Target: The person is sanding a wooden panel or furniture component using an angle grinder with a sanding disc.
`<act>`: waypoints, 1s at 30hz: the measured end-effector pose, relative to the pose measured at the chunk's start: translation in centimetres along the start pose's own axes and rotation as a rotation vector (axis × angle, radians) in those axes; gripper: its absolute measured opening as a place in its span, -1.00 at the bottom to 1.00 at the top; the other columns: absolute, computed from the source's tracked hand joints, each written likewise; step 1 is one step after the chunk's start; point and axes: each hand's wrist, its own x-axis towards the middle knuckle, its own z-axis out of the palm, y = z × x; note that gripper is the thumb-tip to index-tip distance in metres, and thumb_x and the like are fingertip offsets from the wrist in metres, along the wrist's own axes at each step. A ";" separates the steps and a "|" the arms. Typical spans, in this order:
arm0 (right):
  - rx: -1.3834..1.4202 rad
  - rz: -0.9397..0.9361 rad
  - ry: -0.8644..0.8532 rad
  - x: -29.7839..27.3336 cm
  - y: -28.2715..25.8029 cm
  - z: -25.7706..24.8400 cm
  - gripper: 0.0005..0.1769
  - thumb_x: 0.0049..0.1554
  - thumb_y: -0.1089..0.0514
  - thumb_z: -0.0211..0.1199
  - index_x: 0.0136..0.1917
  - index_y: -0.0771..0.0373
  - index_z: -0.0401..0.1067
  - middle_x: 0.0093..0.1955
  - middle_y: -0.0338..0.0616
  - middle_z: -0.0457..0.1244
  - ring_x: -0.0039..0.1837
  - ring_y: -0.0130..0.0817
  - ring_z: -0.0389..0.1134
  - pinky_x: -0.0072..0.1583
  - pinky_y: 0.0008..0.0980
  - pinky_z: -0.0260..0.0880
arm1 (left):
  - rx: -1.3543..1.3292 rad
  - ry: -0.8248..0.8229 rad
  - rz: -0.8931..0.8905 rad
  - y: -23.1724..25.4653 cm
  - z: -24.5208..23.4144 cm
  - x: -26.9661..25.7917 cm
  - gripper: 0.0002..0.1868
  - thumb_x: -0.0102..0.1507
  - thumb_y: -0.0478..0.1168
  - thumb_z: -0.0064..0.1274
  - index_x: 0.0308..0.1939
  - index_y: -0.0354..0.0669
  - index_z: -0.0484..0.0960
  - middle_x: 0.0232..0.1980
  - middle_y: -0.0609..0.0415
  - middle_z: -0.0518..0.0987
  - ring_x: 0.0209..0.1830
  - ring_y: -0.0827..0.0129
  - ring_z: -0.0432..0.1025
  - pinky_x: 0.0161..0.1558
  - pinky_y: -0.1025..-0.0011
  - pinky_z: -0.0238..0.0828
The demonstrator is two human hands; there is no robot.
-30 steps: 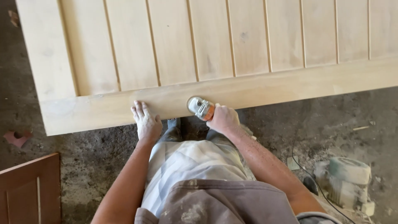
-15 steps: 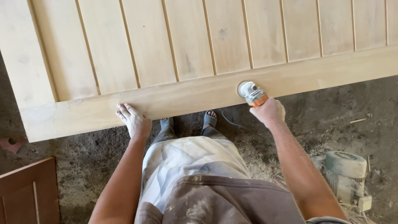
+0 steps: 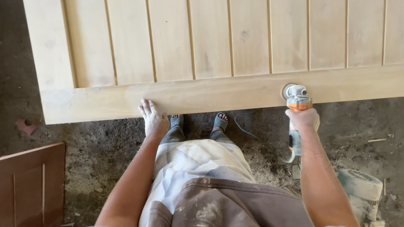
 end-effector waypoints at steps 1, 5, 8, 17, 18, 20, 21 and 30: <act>0.063 0.023 -0.021 -1.1 -0.7 0.8 -0.46 -0.10 -0.07 0.61 0.03 0.24 0.51 -0.11 -0.13 0.41 -0.19 -0.36 0.42 -0.06 -0.27 0.49 | 0.020 -0.006 0.023 -0.1 -0.2 -0.1 -0.11 0.33 -0.08 -0.08 0.57 -0.51 -0.15 0.66 -0.39 -0.35 0.65 -0.34 -0.42 0.59 0.01 -0.38; 0.064 -0.090 -0.097 -8.6 -6.1 3.6 -0.55 -0.08 -0.04 0.58 -0.02 0.19 0.52 -0.19 -0.17 0.41 -0.25 -0.35 0.42 -0.12 -0.27 0.50 | 0.086 -0.015 0.097 -1.0 -0.7 0.0 -0.12 0.32 -0.10 -0.07 0.57 -0.46 -0.12 0.65 -0.38 -0.30 0.64 -0.33 -0.39 0.57 -0.05 -0.35; -0.077 -0.265 -0.167 -15.2 -11.3 5.6 -0.55 -0.09 -0.11 0.59 -0.09 0.18 0.51 -0.26 -0.20 0.38 -0.27 -0.37 0.41 -0.15 -0.30 0.50 | 0.075 -0.029 0.117 -1.4 -2.0 0.1 -0.16 0.31 -0.14 -0.07 0.58 -0.38 -0.06 0.66 -0.36 -0.27 0.65 -0.33 -0.37 0.55 -0.10 -0.30; -0.290 -0.741 -0.282 -24.7 -17.6 11.2 -0.54 -0.09 -0.10 0.47 -0.05 0.20 0.45 -0.21 -0.08 0.41 -0.15 -0.16 0.49 -0.06 -0.16 0.55 | 0.059 0.030 0.155 -6.2 -2.0 1.9 -0.16 0.32 -0.15 -0.04 0.58 -0.41 -0.03 0.65 -0.42 -0.23 0.63 -0.35 -0.33 0.55 -0.04 -0.28; -0.293 -0.735 -0.277 -24.7 -17.9 10.6 -0.54 -0.09 -0.10 0.47 -0.05 0.20 0.45 -0.21 -0.08 0.41 -0.15 -0.16 0.49 -0.06 -0.16 0.55 | 0.054 0.027 0.161 -6.3 -2.1 2.2 -0.16 0.32 -0.15 -0.04 0.58 -0.41 -0.03 0.65 -0.42 -0.23 0.63 -0.35 -0.33 0.55 -0.04 -0.28; -0.300 -0.718 -0.248 -24.8 -17.1 9.0 -0.53 -0.10 -0.10 0.49 -0.07 0.23 0.47 -0.17 0.04 0.42 -0.06 -0.01 0.49 0.01 -0.07 0.53 | 0.066 0.037 0.159 -6.1 -1.8 1.6 -0.11 0.32 -0.09 0.03 0.58 -0.42 -0.03 0.65 -0.44 -0.24 0.63 -0.40 -0.33 0.57 -0.06 -0.27; -0.299 -0.710 -0.242 -24.2 -16.6 8.7 -0.53 -0.10 -0.10 0.49 -0.07 0.23 0.47 -0.17 0.04 0.42 -0.06 -0.01 0.49 0.01 -0.07 0.53 | 0.063 0.035 0.169 -5.2 -2.5 1.4 -0.11 0.32 -0.09 0.03 0.58 -0.42 -0.03 0.65 -0.44 -0.24 0.63 -0.40 -0.33 0.57 -0.06 -0.27; -0.283 -0.548 -0.166 -15.9 -8.7 4.4 -0.49 -0.14 -0.15 0.54 -0.06 0.18 0.53 -0.16 -0.04 0.44 -0.09 -0.14 0.51 0.04 -0.18 0.54 | 0.190 -0.165 0.024 3.2 -2.9 1.0 0.33 0.10 0.33 0.27 0.65 -0.10 -0.24 0.68 -0.26 -0.41 0.55 -0.67 -0.42 0.37 -0.54 -0.16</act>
